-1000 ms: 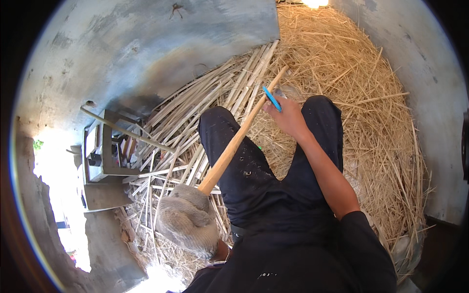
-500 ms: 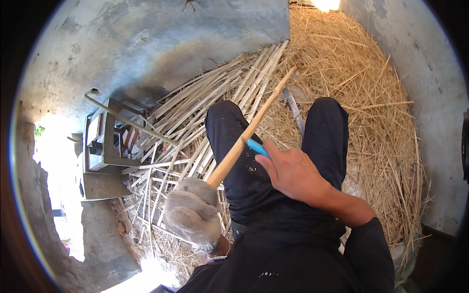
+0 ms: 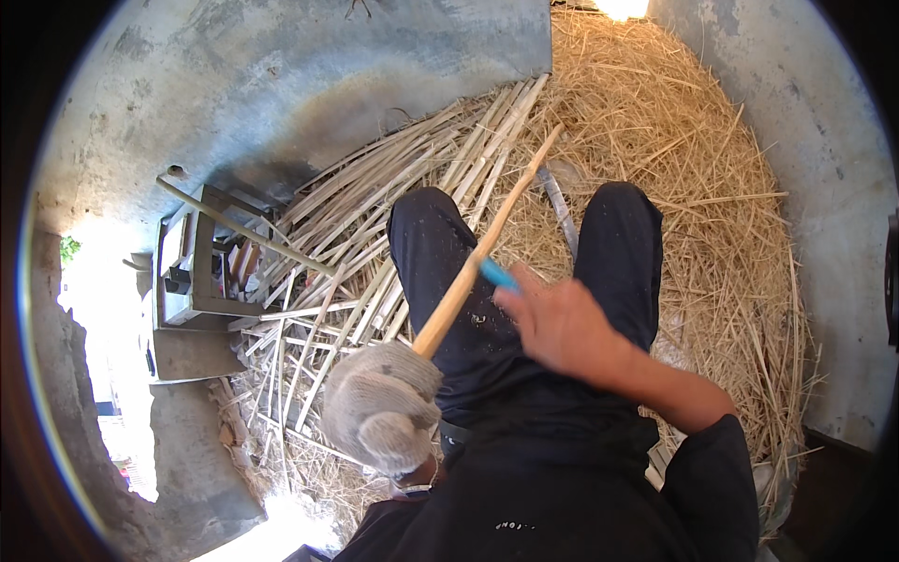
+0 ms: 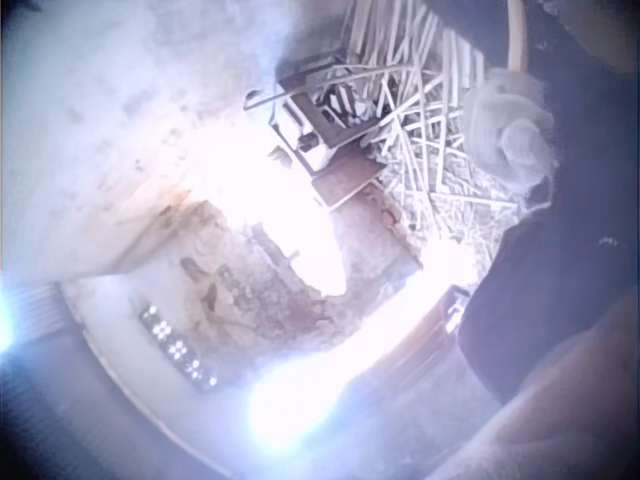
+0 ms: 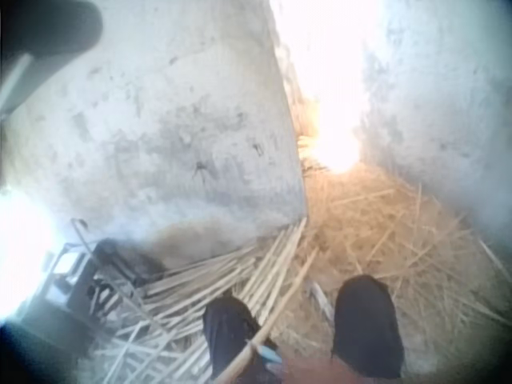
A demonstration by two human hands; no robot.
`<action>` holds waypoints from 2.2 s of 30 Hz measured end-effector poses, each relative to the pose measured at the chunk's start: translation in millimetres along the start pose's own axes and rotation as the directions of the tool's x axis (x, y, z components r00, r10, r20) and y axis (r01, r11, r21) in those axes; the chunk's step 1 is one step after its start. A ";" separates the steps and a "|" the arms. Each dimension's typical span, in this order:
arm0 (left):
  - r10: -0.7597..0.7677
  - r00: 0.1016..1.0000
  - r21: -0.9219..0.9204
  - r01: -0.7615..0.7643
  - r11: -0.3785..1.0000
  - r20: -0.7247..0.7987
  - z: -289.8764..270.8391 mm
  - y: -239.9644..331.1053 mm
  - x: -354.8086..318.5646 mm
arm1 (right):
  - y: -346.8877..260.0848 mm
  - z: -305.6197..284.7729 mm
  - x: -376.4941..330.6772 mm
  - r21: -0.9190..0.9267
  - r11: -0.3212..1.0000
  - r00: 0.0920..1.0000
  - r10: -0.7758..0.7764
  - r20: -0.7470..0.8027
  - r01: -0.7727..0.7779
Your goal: The person sits on a hay-covered floor and uses a utility knife to shave and smooth a long bamboo stick held between their legs. They repeatedly scrape the tool along the stick's length to remove the outer layer, occasionally rotating the stick to work on different sides.
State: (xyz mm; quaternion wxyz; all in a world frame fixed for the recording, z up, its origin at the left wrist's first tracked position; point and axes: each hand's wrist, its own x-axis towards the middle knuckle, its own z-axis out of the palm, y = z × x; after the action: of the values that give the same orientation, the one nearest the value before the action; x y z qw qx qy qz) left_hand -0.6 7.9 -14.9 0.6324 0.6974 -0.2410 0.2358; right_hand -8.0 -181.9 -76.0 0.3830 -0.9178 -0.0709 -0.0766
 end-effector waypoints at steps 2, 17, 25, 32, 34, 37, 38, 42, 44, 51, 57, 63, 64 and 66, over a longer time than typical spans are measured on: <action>-0.016 1.000 -0.013 0.015 1.000 -0.008 -1.0 2.7 2.4 | 12.1 7.8 4.8 0.027 0.983 0.983 0.178 0.040 -0.179; -0.079 0.995 -0.045 0.076 0.996 -0.063 -17.8 -15.2 -24.0 | -15.2 9.0 -5.9 0.212 0.977 0.999 -0.022 0.033 0.015; -0.093 0.988 -0.022 0.091 0.996 -0.122 -8.0 -16.5 -25.8 | -22.9 -1.5 -6.7 0.211 0.963 0.986 -0.164 -0.025 0.166; -0.101 0.981 0.007 0.104 0.995 -0.164 -7.5 -13.9 -23.9 | -15.2 -6.6 2.8 0.208 0.974 0.992 0.073 0.098 -0.092; -0.100 0.981 0.002 0.102 0.995 -0.166 -3.5 -13.5 -25.3 | -29.1 -12.0 -9.2 0.256 0.966 0.990 -0.066 0.123 0.033; -0.096 0.982 0.009 0.099 0.995 -0.163 -3.2 -7.7 -23.8 | -14.8 -6.0 -7.0 0.160 0.987 0.997 -0.045 0.062 0.035; -0.097 0.983 0.001 0.098 0.995 -0.159 0.2 -9.6 -24.2 | 7.0 1.3 0.6 0.049 0.996 0.996 0.077 0.042 -0.079; -0.105 0.979 0.019 0.110 0.994 -0.176 0.2 -7.6 -27.0 | 0.9 -11.5 1.1 0.097 0.992 0.996 0.071 0.054 -0.076; -0.113 0.976 0.021 0.119 0.993 -0.186 -0.6 -7.7 -30.2 | -9.2 -12.6 -8.0 0.157 0.987 0.998 0.006 0.060 -0.016; -0.139 0.974 0.369 0.197 0.908 -0.179 -29.9 -24.0 -47.1 | 4.0 1.0 1.5 0.124 0.989 0.996 0.084 0.019 -0.086; -0.189 0.979 -0.110 0.180 0.978 -0.077 -4.1 5.4 -15.8 | 14.9 6.6 0.3 -0.029 0.993 0.994 0.112 0.016 -0.111; -0.104 0.990 0.303 0.128 0.945 -0.095 -17.5 -13.7 -42.0 | 3.3 -7.3 -0.9 0.170 0.983 0.995 0.058 0.087 -0.072; -0.097 0.989 0.329 0.128 0.936 -0.107 -20.0 -15.9 -46.1 | 8.9 -2.6 -0.7 0.192 0.978 0.996 0.065 0.069 -0.077; -0.095 0.991 0.222 0.114 0.968 -0.095 -17.7 -14.4 -44.3 | 67.7 20.2 13.3 0.013 0.983 0.982 0.181 -0.059 -0.181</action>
State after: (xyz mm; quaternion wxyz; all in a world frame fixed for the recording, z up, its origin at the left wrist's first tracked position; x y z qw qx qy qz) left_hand -26.1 28.4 -52.4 0.5698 0.7662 -0.1488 0.2570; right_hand 19.5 -213.7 -134.3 0.3939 -0.9163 0.0241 -0.0686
